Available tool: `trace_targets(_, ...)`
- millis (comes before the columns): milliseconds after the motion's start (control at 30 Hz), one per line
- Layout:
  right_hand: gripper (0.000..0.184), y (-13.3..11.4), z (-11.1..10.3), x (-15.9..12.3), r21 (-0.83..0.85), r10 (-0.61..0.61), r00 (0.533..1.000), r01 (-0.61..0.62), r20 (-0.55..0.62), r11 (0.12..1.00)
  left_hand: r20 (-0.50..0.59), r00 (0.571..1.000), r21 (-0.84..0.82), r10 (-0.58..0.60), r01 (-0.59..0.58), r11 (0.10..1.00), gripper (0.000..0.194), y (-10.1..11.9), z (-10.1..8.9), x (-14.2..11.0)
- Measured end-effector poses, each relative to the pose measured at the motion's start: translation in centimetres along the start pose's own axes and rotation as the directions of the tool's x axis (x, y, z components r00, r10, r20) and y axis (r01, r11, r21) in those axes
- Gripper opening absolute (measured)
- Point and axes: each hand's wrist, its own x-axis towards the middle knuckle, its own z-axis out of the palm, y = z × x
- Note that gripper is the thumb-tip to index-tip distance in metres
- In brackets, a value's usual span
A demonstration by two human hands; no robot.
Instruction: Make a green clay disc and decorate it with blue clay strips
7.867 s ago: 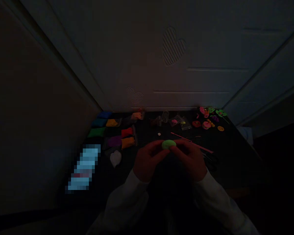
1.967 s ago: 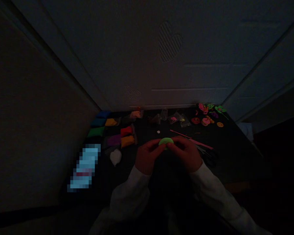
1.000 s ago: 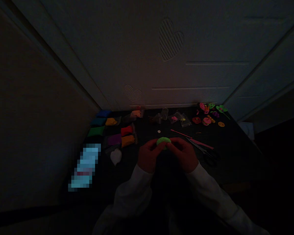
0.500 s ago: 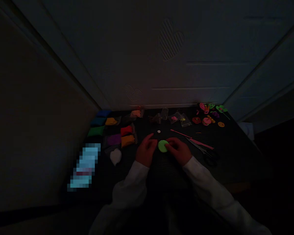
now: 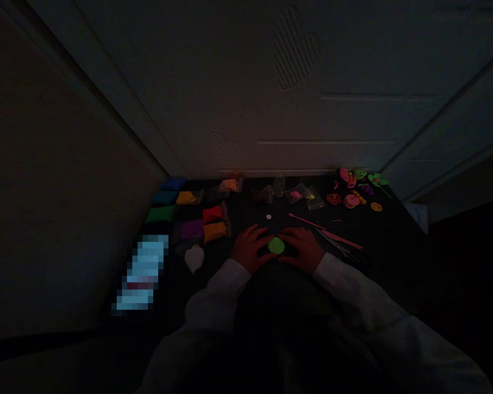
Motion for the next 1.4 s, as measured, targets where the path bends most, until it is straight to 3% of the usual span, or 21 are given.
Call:
trace_targets(233, 0.053, 0.2, 0.1, 0.6, -0.048, -0.012, 1.000, 0.012, 0.016, 0.999, 0.041, 0.999, 0.099, -0.011, 0.007, 0.995, 0.048, 0.0, -0.1, -0.1)
trace_targets(367, 0.053, 0.0, 0.1, 0.4, -0.057, -0.014, 1.000, 0.014, 0.003, 0.998, -0.006, 1.000, 0.109, 0.014, -0.014, 0.994, 0.056, 0.2, -0.2, -0.2)
trace_targets(467, 0.048, 0.1, 0.1, 0.4, -0.062, -0.014, 1.000, 0.014, -0.001, 0.998, -0.082, 0.994, 0.091, 0.069, -0.062, 0.994, 0.040, 0.0, -0.4, -0.3)
trace_targets(567, 0.047, 0.2, 0.1, 0.4, -0.068, -0.016, 1.000, 0.016, -0.003, 0.998, -0.093, 0.988, 0.105, 0.126, -0.116, 0.988, 0.024, -0.1, -0.6, -0.6)
trace_targets(700, 0.052, 0.0, 0.2, 0.2, -0.072, -0.023, 1.000, 0.022, -0.014, 0.997, -0.023, 0.976, 0.228, 0.218, -0.208, 0.951, 0.030, 0.6, -0.8, -1.2)
trace_targets(867, 0.051, 0.1, 0.1, -0.9, -0.038, -0.053, 0.995, 0.050, -0.080, 0.998, 0.151, 0.960, 0.314, 0.236, -0.273, 0.909, 0.044, 1.9, -0.7, -1.7)
trace_targets(1100, 0.043, 0.5, 0.2, -1.6, 0.107, -0.008, 0.978, 0.031, -0.208, 0.994, 0.216, 0.962, 0.276, 0.169, -0.226, 0.934, 0.057, 2.6, -1.1, -2.1)
trace_targets(1267, 0.034, 0.5, -0.2, -1.2, 0.174, 0.067, 0.949, -0.013, -0.308, 0.985, 0.130, 0.970, 0.207, 0.206, -0.230, 0.951, 0.052, 2.8, -1.0, -1.5)
trace_targets(1400, 0.026, 0.8, -0.5, -0.6, 0.251, 0.164, 0.890, -0.058, -0.425, 0.966, -0.171, 0.952, 0.245, 0.252, -0.207, 0.947, 0.037, 2.8, 0.4, 1.4)
